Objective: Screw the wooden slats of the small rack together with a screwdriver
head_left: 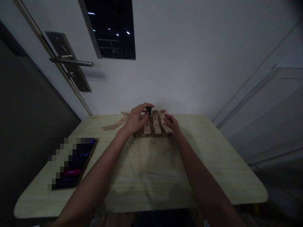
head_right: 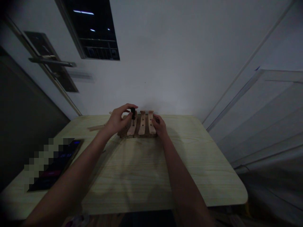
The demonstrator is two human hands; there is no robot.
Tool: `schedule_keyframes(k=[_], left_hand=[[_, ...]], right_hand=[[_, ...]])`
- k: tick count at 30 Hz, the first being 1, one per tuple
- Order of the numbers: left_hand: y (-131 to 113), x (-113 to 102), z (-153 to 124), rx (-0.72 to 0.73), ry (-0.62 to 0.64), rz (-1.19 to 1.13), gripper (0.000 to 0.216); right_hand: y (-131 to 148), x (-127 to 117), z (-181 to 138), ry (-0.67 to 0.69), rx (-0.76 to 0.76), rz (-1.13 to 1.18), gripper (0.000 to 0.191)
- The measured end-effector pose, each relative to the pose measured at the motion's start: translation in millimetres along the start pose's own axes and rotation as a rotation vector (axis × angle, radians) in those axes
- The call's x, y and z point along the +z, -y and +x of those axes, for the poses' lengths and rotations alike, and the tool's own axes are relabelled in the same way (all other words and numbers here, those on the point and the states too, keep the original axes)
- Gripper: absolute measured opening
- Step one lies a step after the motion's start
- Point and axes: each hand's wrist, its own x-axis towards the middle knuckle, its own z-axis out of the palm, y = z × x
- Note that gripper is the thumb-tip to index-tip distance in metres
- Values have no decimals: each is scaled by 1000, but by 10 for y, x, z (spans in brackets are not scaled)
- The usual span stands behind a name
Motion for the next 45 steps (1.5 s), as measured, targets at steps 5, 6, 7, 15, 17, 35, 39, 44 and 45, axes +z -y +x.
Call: schedule_keyframes(k=[5,6,7,15,17,35,39,44,45], left_hand=[[15,29,27,13,-106,65,23],[14,37,30,5,-115,63,23],[10,41,32,1,-124,61,22],[-26,-10,17,12,-86,72,24],[-14,4,6,-9,-86,32,30],[19,76,22,3,-157,38,19],[18,88,0,-34,-113,-19,19],[15,90,-23,-12,-66,6,27],[20,90,-25,-10,-64,12,29]], right_hand=[[20,2,-19,30,-6,33,47],[23,2,-21,32,-7,36,46],[26,1,-21,27,-5,34,46],[53,-3,-21,19,-2,-20,50],[52,1,-25,19,-3,-32,51],[66,1,-35,37,-14,18,47],[48,-7,-29,47,-7,7,47],[51,-4,-24,38,21,7,46],[51,-3,-24,33,23,15,46]])
